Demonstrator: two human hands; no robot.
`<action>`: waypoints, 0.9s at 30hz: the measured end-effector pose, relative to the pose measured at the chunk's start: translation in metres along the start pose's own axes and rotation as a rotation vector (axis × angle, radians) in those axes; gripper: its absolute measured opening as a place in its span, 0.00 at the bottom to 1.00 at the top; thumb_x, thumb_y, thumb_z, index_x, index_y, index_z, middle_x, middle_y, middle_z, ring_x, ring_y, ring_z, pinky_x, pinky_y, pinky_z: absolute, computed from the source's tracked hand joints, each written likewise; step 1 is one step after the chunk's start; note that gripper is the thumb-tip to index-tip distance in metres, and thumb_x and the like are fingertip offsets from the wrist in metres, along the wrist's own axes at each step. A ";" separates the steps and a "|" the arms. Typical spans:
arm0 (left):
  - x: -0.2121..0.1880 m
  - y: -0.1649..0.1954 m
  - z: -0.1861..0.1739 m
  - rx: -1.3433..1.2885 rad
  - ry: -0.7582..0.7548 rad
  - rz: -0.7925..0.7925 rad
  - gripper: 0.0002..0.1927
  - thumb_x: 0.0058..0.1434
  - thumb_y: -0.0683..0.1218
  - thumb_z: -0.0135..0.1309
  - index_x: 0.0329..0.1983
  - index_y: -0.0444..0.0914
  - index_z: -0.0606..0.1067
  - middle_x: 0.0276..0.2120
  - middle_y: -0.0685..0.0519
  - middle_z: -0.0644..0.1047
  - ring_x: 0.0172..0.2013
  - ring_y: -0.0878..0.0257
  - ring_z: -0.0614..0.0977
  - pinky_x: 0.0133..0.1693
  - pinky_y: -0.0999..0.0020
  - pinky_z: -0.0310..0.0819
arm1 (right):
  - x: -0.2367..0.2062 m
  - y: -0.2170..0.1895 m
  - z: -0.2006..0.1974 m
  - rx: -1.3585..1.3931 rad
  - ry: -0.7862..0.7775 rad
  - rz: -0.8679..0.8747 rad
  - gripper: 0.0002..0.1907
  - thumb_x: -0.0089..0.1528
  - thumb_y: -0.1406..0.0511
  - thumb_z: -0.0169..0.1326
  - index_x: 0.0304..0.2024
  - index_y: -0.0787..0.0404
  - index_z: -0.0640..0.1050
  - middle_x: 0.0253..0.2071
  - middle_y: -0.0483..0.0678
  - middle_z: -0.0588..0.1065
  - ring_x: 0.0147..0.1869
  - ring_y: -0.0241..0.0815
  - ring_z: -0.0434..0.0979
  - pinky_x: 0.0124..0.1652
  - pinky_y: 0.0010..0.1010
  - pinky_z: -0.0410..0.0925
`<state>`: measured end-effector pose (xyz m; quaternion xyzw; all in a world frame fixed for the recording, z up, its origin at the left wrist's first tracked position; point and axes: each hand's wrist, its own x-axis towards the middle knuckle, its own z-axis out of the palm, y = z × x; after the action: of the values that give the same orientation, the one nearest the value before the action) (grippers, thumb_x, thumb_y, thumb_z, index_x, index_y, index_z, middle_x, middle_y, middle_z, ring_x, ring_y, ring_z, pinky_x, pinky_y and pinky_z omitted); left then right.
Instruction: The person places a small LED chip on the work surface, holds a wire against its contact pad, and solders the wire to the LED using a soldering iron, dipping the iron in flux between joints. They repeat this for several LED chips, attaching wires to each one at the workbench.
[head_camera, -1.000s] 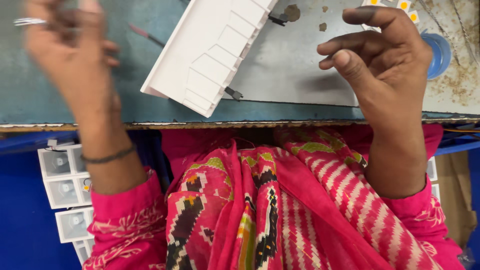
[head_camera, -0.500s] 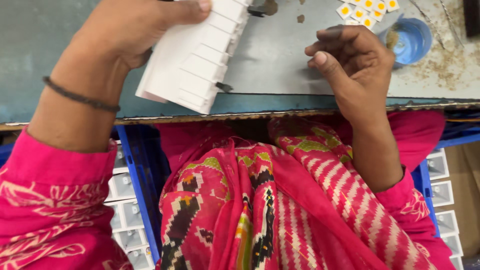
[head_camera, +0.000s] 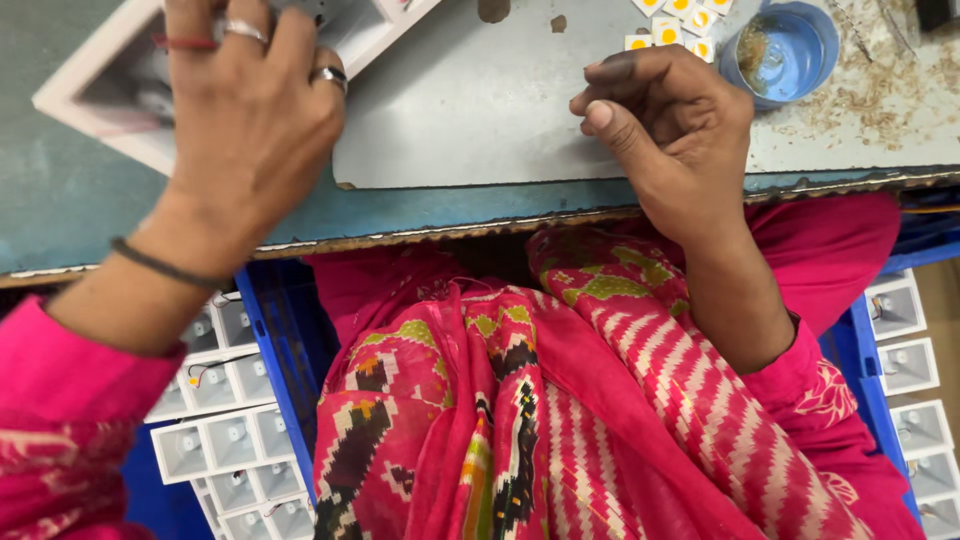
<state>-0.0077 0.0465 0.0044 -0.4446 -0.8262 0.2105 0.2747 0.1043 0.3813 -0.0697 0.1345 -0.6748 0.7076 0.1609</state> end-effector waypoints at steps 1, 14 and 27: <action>-0.001 0.007 -0.005 0.004 -0.032 -0.016 0.07 0.62 0.42 0.53 0.39 0.33 0.76 0.41 0.49 0.72 0.54 0.53 0.73 0.57 0.54 0.60 | -0.001 0.000 -0.001 -0.004 -0.001 0.007 0.07 0.76 0.75 0.58 0.54 0.74 0.74 0.48 0.52 0.78 0.53 0.38 0.82 0.52 0.24 0.76; 0.022 0.077 -0.058 -0.593 -0.149 -0.202 0.23 0.65 0.46 0.54 0.60 0.29 0.76 0.65 0.39 0.71 0.71 0.38 0.62 0.68 0.30 0.50 | -0.005 -0.005 -0.008 -0.027 0.027 0.020 0.06 0.78 0.74 0.59 0.53 0.74 0.75 0.45 0.53 0.79 0.50 0.37 0.83 0.51 0.24 0.76; 0.045 0.089 -0.090 -0.777 0.172 -0.280 0.17 0.64 0.36 0.56 0.56 0.37 0.79 0.59 0.51 0.74 0.52 0.54 0.81 0.47 0.60 0.80 | -0.001 -0.013 -0.005 -0.032 0.139 0.016 0.07 0.73 0.72 0.60 0.50 0.69 0.76 0.43 0.50 0.79 0.45 0.36 0.83 0.46 0.24 0.78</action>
<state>0.0844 0.1403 0.0321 -0.4147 -0.8705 -0.1941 0.1806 0.1106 0.3865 -0.0582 0.0771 -0.6743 0.7057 0.2035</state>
